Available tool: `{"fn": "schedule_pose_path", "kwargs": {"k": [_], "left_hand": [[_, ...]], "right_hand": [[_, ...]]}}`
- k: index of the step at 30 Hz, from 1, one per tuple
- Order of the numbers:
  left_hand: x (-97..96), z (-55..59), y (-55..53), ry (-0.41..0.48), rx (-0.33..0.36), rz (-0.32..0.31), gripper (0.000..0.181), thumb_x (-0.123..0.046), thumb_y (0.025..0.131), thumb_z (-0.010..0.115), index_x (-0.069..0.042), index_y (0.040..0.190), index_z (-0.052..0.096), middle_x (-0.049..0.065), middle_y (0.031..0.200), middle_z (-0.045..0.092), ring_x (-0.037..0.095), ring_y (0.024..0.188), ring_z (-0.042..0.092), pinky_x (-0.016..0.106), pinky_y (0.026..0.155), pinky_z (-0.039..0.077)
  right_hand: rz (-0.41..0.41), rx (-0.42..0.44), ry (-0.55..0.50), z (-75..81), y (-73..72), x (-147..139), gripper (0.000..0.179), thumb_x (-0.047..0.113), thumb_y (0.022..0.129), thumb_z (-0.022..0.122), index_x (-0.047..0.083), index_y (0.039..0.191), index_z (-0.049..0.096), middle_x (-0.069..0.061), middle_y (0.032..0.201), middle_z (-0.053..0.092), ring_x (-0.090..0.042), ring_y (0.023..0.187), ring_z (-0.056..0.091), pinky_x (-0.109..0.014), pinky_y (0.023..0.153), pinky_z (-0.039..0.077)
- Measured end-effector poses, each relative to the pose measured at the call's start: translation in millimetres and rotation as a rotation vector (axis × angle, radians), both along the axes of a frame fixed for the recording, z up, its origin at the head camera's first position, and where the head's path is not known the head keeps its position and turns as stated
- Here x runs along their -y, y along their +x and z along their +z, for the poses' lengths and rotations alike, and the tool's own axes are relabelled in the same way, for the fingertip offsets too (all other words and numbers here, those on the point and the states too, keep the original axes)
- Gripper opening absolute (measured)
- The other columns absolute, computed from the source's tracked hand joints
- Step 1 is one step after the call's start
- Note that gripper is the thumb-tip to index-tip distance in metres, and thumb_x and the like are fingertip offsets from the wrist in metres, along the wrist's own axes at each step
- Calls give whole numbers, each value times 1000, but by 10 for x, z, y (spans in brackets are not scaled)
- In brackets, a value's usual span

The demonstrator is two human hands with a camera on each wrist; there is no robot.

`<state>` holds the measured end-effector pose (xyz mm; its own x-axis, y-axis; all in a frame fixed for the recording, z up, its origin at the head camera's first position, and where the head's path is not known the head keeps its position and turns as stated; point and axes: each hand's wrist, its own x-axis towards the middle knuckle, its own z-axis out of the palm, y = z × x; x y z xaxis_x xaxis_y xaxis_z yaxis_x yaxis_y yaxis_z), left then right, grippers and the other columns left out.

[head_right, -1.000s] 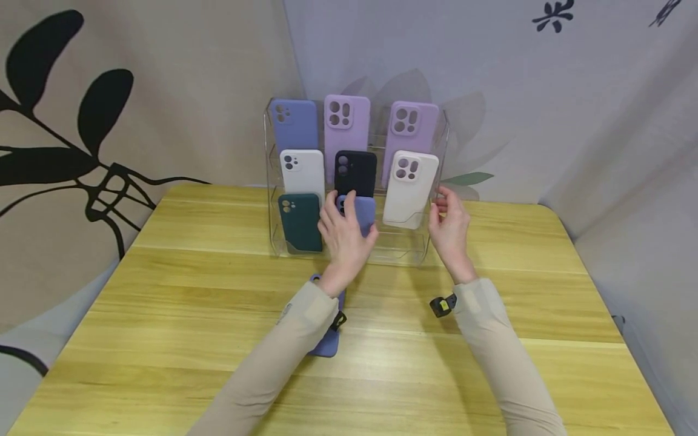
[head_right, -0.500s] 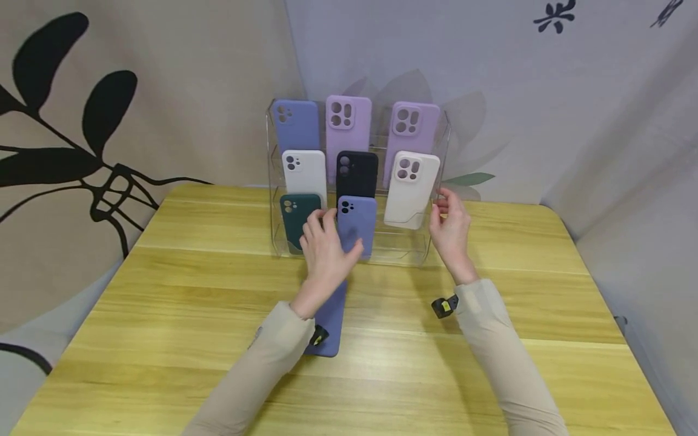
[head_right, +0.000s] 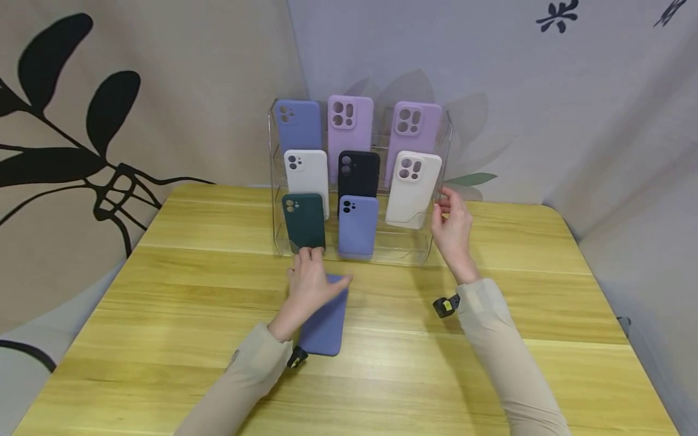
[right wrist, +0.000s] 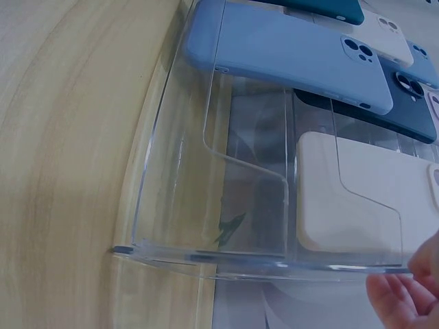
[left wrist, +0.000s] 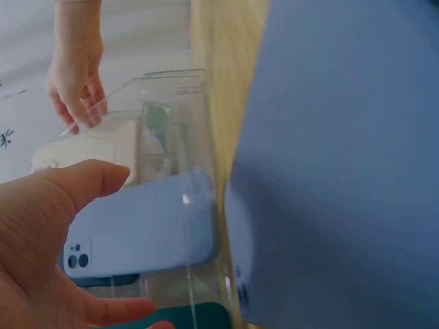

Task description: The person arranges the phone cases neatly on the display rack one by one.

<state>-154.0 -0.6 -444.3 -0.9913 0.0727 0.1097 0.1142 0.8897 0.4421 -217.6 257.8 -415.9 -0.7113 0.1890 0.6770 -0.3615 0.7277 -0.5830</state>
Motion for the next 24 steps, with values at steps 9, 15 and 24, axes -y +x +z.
{"fn": "schedule_pose_path", "kwargs": {"k": [9, 15, 24], "left_hand": [[30, -84, 36, -1, 122, -40, 82, -53, 72, 74, 7, 121, 48, 23, 111, 48, 37, 98, 49, 49, 69, 49], [-12, -108, 67, 6, 183, -64, 87, -49, 70, 77, 10, 124, 45, 24, 115, 46, 38, 102, 47, 49, 70, 52], [-50, -127, 99, -111, 221, -93, 82, -52, 66, 79, 6, 117, 50, 24, 114, 43, 38, 102, 45, 47, 65, 51]], "right_hand": [[2, -8, 4, -2, 0, 1, 24, -9, 85, 55, -13, 108, 58, -26, 88, 65, -37, 74, 62, 5, 62, 33], [5, -3, -1, -1, -1, -4, 24, -9, 85, 55, -13, 108, 58, -27, 89, 65, -37, 74, 61, 5, 62, 33], [17, -16, -11, -10, -5, -16, 24, -10, 84, 56, -14, 108, 57, -28, 89, 64, -39, 74, 62, 5, 62, 33]]}}
